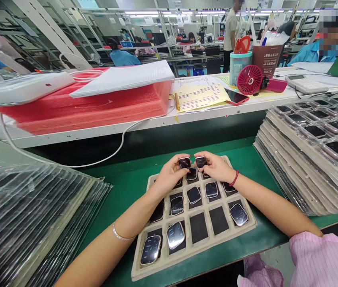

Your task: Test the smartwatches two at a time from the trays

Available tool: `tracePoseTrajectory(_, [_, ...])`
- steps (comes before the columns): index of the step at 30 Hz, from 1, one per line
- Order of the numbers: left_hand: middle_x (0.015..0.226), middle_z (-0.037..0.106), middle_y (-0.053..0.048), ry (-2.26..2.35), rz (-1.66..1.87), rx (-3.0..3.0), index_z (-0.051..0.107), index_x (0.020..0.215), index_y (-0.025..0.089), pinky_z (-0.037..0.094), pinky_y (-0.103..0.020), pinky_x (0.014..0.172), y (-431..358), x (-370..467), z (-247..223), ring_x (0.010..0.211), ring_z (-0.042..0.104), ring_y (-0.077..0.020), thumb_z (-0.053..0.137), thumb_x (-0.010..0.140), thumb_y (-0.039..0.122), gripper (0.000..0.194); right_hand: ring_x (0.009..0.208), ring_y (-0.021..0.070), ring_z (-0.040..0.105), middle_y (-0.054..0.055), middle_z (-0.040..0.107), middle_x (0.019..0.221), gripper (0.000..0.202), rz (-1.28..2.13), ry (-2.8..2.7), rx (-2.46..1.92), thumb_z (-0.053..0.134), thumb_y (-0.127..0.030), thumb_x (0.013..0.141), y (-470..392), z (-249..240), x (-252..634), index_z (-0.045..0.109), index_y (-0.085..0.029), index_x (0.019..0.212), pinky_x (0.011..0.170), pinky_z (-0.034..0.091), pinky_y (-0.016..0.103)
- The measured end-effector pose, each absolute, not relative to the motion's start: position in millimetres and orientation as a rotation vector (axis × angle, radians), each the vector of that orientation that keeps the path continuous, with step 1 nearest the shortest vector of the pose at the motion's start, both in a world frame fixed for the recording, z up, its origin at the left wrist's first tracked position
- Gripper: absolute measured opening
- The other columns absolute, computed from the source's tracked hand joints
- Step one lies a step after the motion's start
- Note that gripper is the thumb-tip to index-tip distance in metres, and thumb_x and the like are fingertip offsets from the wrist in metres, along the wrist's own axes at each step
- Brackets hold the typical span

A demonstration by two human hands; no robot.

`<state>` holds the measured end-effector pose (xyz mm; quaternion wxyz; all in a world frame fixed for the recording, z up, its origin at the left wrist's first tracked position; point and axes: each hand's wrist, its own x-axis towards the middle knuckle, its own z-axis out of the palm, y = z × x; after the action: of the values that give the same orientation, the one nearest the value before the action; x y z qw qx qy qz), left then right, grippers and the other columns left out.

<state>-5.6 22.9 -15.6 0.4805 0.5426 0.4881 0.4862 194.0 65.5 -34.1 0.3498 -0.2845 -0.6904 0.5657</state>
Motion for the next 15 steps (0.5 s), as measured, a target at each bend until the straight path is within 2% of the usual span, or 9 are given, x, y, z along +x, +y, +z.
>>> tracePoseTrajectory(5, [0.103,0.067,-0.004,1.191,1.184,1.295,0.061,0.117,0.018,0.048,-0.029,0.083,24.3,-6.8,-18.4,0.092,0.064,-0.0181,0.067,0.063,0.012,0.055,0.083,0.0139,0.07,0.007,0.067,0.112,0.054,1.445,-1.807,-0.766,0.053,-0.007,0.073,65.5,-33.2,194.3,0.054,-0.019,0.126,0.081,0.057,0.031])
tracePoseTrajectory(10, [0.102,0.068,-0.005,1.207,1.165,1.265,0.058,0.124,0.018,0.049,-0.028,0.081,23.5,-6.3,-16.5,0.089,0.065,-0.0165,0.069,0.064,0.01,0.062,0.084,0.0139,0.066,0.007,0.066,0.109,0.058,1.424,-1.787,-0.78,0.06,-0.01,0.074,64.3,-32.0,193.2,0.052,-0.019,0.131,0.076,0.057,0.029])
tracePoseTrajectory(12, [0.1,0.068,-0.003,1.158,1.183,1.201,0.053,0.128,0.019,0.05,-0.026,0.078,22.4,-5.8,-14.3,0.087,0.065,-0.0153,0.073,0.062,0.01,0.069,0.083,0.0128,0.065,0.006,0.064,0.111,0.064,1.481,-1.721,-0.775,0.064,-0.009,0.072,64.4,-31.2,192.6,0.049,-0.021,0.134,0.07,0.057,0.025])
tracePoseTrajectory(15, [0.094,0.068,-0.001,1.024,1.162,1.034,0.05,0.129,0.02,0.048,-0.02,0.064,21.0,-6.6,-9.9,0.075,0.064,-0.0118,0.081,0.06,0.013,0.076,0.071,0.0096,0.064,0.004,0.062,0.109,0.07,1.628,-1.538,-0.778,0.069,-0.008,0.068,66.7,-30.1,192.5,0.048,-0.022,0.133,0.061,0.058,0.022])
